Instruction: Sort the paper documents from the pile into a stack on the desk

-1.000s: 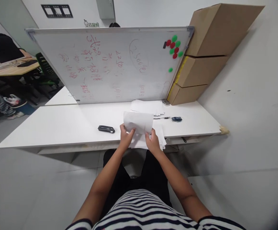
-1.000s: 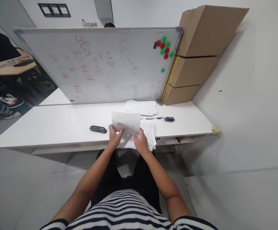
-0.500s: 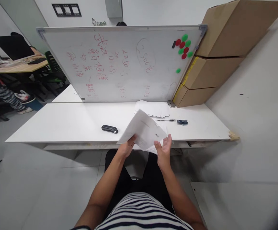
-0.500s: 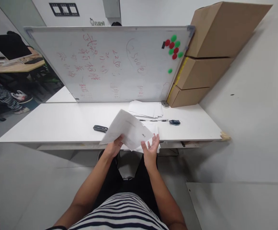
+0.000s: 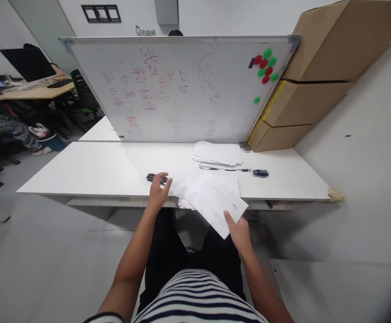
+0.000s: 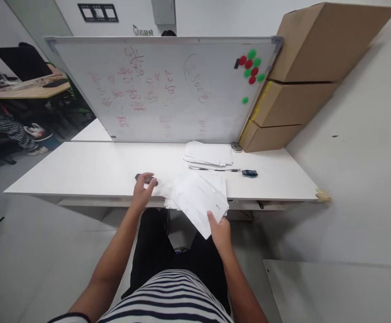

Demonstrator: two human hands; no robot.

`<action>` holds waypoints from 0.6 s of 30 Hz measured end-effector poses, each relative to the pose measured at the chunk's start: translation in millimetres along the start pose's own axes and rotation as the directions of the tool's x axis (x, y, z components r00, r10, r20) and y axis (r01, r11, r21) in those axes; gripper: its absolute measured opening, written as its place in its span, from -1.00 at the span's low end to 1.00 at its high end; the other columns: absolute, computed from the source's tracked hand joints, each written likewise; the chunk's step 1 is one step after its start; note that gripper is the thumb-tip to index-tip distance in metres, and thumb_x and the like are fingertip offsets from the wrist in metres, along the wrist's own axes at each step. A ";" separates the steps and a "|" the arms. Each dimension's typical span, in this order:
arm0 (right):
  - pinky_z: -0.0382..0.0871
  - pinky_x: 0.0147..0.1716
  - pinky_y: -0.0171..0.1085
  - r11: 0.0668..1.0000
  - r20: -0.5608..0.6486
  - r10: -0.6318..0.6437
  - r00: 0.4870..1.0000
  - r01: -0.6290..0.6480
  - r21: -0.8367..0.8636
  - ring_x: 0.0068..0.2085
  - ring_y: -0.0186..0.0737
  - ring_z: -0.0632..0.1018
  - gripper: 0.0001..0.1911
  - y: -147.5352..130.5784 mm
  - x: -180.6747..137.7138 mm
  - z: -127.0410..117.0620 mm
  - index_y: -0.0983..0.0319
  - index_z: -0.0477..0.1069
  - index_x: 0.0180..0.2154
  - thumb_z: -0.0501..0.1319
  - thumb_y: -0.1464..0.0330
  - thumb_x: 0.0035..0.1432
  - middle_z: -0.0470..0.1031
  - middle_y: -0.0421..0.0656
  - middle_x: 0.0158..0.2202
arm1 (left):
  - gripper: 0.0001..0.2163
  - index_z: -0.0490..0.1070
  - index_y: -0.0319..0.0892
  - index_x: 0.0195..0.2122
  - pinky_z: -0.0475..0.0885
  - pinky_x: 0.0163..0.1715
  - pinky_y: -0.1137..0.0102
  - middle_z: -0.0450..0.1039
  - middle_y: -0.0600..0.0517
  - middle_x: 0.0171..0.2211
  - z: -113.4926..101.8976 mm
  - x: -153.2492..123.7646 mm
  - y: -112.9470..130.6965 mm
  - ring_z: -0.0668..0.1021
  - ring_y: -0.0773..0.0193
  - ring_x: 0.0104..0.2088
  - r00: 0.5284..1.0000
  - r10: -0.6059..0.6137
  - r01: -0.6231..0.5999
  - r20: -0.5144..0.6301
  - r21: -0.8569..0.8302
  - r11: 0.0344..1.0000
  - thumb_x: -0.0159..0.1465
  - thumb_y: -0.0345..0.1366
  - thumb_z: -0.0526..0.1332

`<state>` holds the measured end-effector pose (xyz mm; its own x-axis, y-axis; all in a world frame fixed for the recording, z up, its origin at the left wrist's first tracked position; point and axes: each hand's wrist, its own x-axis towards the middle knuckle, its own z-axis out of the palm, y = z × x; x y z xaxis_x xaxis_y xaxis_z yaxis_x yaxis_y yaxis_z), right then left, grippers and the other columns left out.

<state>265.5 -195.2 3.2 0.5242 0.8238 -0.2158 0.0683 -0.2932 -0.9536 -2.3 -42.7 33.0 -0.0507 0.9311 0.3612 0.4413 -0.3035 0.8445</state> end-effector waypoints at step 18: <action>0.33 0.09 0.00 0.926 0.419 0.046 0.907 -0.196 0.324 0.02 0.05 0.53 -0.52 -4.6 -26.7 85.3 0.26 0.50 -0.11 0.31 0.05 0.04 0.56 -0.02 -0.04 | -0.47 0.39 -0.12 -0.53 0.35 -0.15 0.30 0.48 -0.06 -0.43 -26.8 48.9 -88.7 0.49 0.20 -0.26 0.995 -0.099 0.096 -0.007 0.323 0.941 0.39 -0.06 -0.24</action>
<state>178.8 -174.5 -4.6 0.1228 0.9369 -0.3272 -0.3146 -0.2759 -0.9082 -67.9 24.3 -13.6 -0.1009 0.9552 0.2783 0.7003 -0.1305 0.7019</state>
